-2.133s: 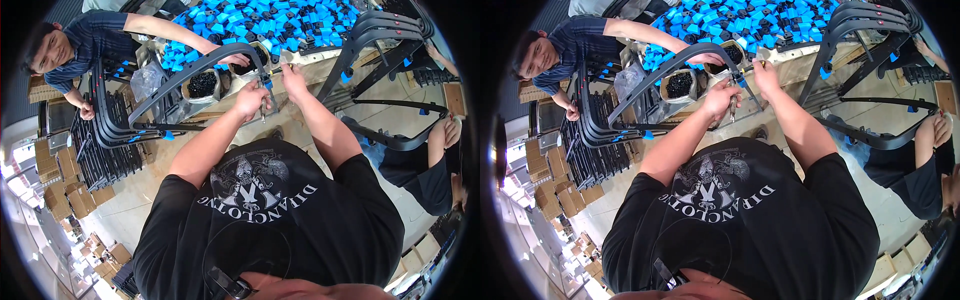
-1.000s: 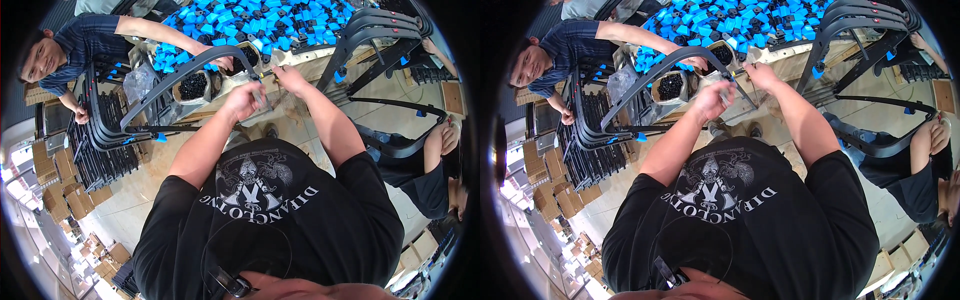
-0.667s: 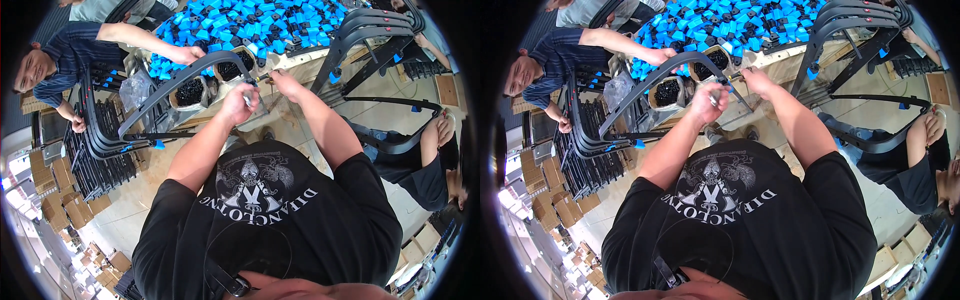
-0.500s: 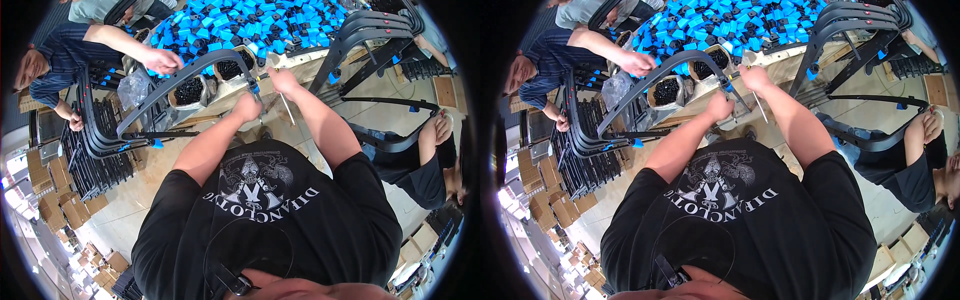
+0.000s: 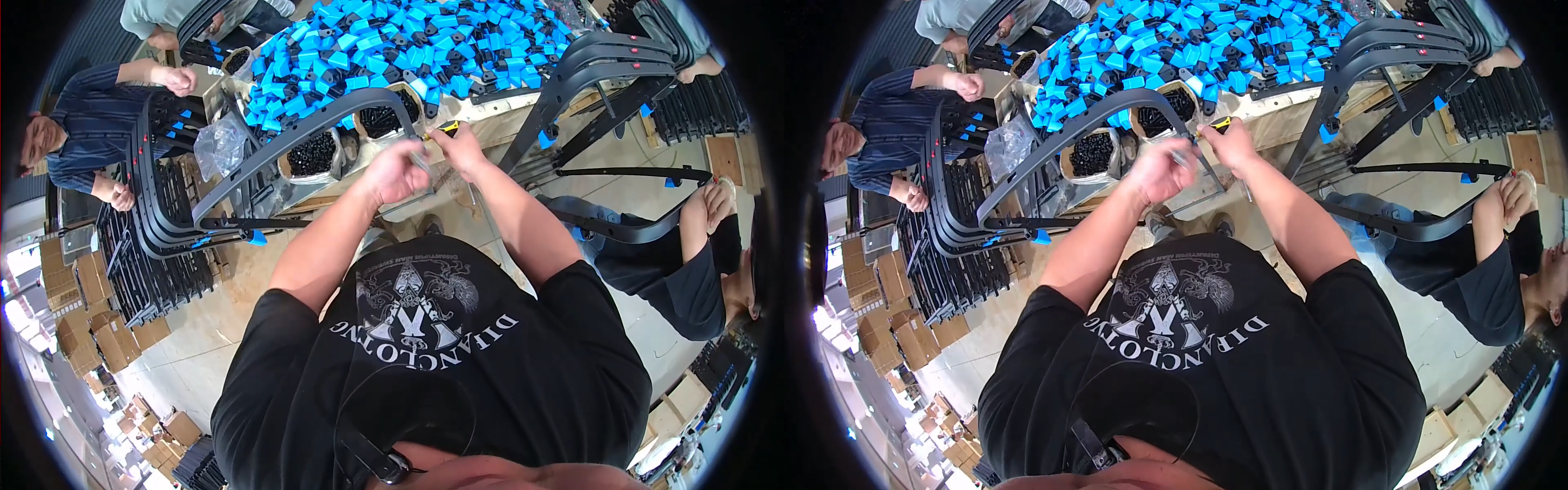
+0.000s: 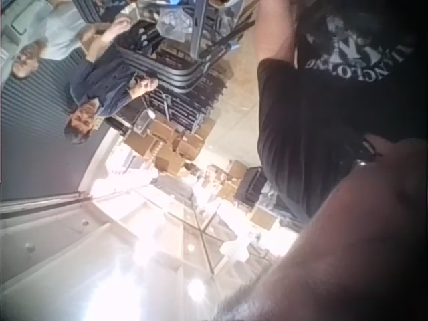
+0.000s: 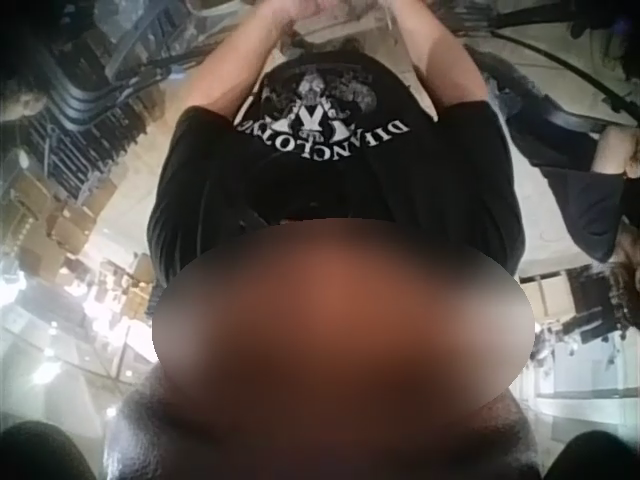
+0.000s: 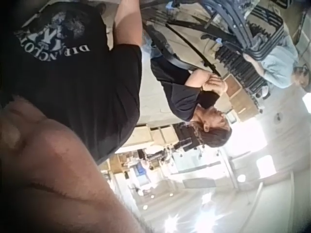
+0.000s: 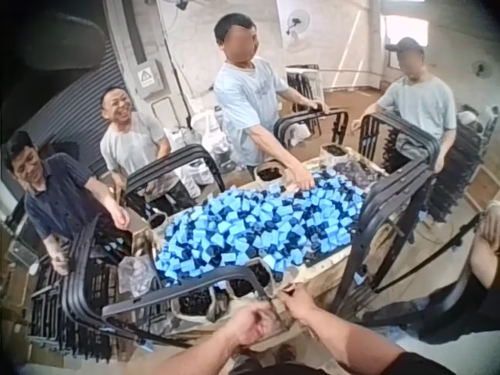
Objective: Assembling plastic caps onto metal chair frame components at a warehouse workbench.
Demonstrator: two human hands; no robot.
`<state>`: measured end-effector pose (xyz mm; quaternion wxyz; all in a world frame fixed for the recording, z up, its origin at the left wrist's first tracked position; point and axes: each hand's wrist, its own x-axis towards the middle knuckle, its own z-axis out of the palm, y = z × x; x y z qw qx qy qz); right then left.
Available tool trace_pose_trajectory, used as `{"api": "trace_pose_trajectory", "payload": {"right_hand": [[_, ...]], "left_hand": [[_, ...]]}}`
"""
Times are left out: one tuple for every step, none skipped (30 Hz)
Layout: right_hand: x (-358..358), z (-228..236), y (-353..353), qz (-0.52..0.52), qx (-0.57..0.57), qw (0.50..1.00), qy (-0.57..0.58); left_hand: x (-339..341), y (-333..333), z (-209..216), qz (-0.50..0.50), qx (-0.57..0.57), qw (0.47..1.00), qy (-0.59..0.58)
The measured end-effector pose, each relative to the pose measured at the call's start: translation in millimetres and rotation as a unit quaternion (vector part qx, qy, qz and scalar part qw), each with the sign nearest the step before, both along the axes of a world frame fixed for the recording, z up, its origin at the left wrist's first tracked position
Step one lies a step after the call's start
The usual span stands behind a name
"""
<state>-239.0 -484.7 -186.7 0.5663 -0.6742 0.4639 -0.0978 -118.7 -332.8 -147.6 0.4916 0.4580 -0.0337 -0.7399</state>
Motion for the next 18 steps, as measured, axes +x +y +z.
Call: {"api": "trace_pose_trajectory", "payload": {"right_hand": [[-0.7, 1.2, 3.7, -0.011, 0.011, 1.000, -0.021], [-0.7, 2.9, 4.5, -0.011, 0.013, 1.000, -0.020], [-0.3, 5.0, 3.4, -0.004, 0.015, 1.000, -0.003], [3.3, 14.9, 2.2, 0.007, 0.014, 1.000, 0.014], [3.8, 19.1, 1.0, 0.014, 0.014, 0.999, 0.031], [4.5, 18.2, -0.1, 0.014, 0.020, 0.999, 0.023], [2.7, 16.7, -1.8, 0.010, 0.019, 0.999, 0.024], [-0.3, 15.9, -0.7, 0.007, 0.013, 1.000, 0.014], [-2.3, 14.6, -1.3, 0.004, 0.006, 1.000, 0.004], [-1.8, 11.3, -0.9, 0.005, 0.007, 1.000, 0.005], [-0.7, 8.2, -2.1, 0.001, 0.016, 1.000, -0.007], [-0.5, 4.9, -2.1, -0.002, 0.026, 0.999, -0.018], [0.1, 5.9, 0.2, 0.004, 0.026, 1.000, -0.017], [2.6, 9.3, 1.0, 0.013, 0.008, 1.000, -0.006], [5.1, 13.1, 1.3, 0.023, -0.010, 1.000, 0.004], [2.1, 13.2, -0.5, 0.023, -0.012, 1.000, 0.005], [-0.2, 8.8, -2.9, 0.023, -0.011, 1.000, 0.005], [-5.0, 0.4, -6.3, 0.013, -0.001, 1.000, -0.007]], "left_hand": [[4.8, 1.7, 0.4, 0.154, -0.087, 0.936, 0.305], [-18.4, 2.8, 2.9, 0.154, -0.041, 0.986, 0.049], [-25.5, 2.7, -6.0, 0.153, -0.039, 0.986, 0.050], [-29.1, 5.4, -20.3, -0.045, -0.008, 0.937, -0.345], [-34.0, 3.5, -25.0, -0.237, 0.025, 0.702, -0.671], [-36.1, -4.3, -30.0, -0.271, 0.029, 0.674, -0.687], [-31.9, -6.8, -20.7, -0.273, 0.026, 0.674, -0.686], [-25.3, -5.9, -1.3, -0.139, 0.031, 0.900, -0.412], [-21.9, -7.1, 8.9, 0.014, 0.033, 0.996, -0.077], [-22.4, -4.6, 7.5, 0.014, 0.033, 0.996, -0.077], [-23.2, -1.9, 2.5, 0.020, 0.018, 0.995, -0.098], [-24.3, 1.1, -4.6, 0.025, 0.002, 0.993, -0.119], [-25.8, 5.1, -15.6, 0.036, -0.013, 0.989, -0.140], [-26.4, 7.8, -26.7, -0.068, -0.051, 0.948, -0.307], [-25.6, 6.5, -37.7, -0.063, -0.051, 0.948, -0.308], [-29.9, 0.3, -32.5, -0.103, 0.007, 0.929, -0.355], [-31.4, -5.3, -19.9, -0.143, 0.066, 0.902, -0.402], [-30.4, -14.3, 18.8, -0.212, 0.116, 0.894, -0.378]]}}
